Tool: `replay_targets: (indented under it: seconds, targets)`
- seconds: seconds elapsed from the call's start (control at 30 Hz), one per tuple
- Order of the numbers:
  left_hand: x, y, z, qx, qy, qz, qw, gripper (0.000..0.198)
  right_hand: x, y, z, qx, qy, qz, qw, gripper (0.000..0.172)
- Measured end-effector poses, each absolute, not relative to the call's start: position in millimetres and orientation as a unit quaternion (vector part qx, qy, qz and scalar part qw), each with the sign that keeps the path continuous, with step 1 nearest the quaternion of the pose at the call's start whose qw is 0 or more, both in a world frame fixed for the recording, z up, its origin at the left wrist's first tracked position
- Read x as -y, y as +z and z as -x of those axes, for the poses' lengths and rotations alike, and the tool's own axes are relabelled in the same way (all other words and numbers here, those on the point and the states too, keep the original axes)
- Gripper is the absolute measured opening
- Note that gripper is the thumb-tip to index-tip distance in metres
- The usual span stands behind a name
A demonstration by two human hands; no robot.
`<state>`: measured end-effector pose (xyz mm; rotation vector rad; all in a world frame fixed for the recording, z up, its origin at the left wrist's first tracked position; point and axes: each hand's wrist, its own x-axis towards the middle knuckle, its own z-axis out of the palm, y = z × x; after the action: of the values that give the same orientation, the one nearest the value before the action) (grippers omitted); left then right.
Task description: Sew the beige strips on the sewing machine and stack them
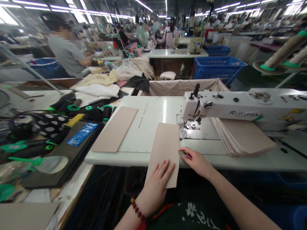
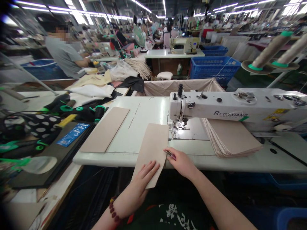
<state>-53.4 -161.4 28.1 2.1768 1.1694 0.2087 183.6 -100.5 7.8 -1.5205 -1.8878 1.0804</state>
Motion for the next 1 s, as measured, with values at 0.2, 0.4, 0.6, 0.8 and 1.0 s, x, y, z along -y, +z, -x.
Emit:
replay_targets:
  seconds: [0.2, 0.4, 0.6, 0.8, 1.0]
  targets:
    - [155.2, 72.1, 79.1, -0.468, 0.242, -0.64, 0.56, 0.046, 79.4, 34.0, -165.4, 0.737, 0.42, 0.451, 0.278, 0.018]
    - [148.3, 117.3, 126.4, -0.407, 0.379, -0.542, 0.63, 0.075, 65.8, 102.4, -137.9, 0.852, 0.294, 0.377, 0.211, 0.009]
    - [128.2, 140.2, 123.0, -0.522, 0.243, -0.597, 0.559, 0.049, 59.2, 126.9, -114.8, 0.886, 0.255, 0.336, 0.192, 0.006]
    - [122.9, 128.1, 122.3, -0.51, 0.302, -0.524, 0.612, 0.047, 76.2, 112.3, -109.1, 0.779, 0.31, 0.445, 0.314, 0.034]
    - [125.6, 124.4, 117.1, -0.465, 0.339, -0.454, 0.68, 0.044, 94.5, 102.5, -105.2, 0.812, 0.247, 0.439, 0.293, 0.018]
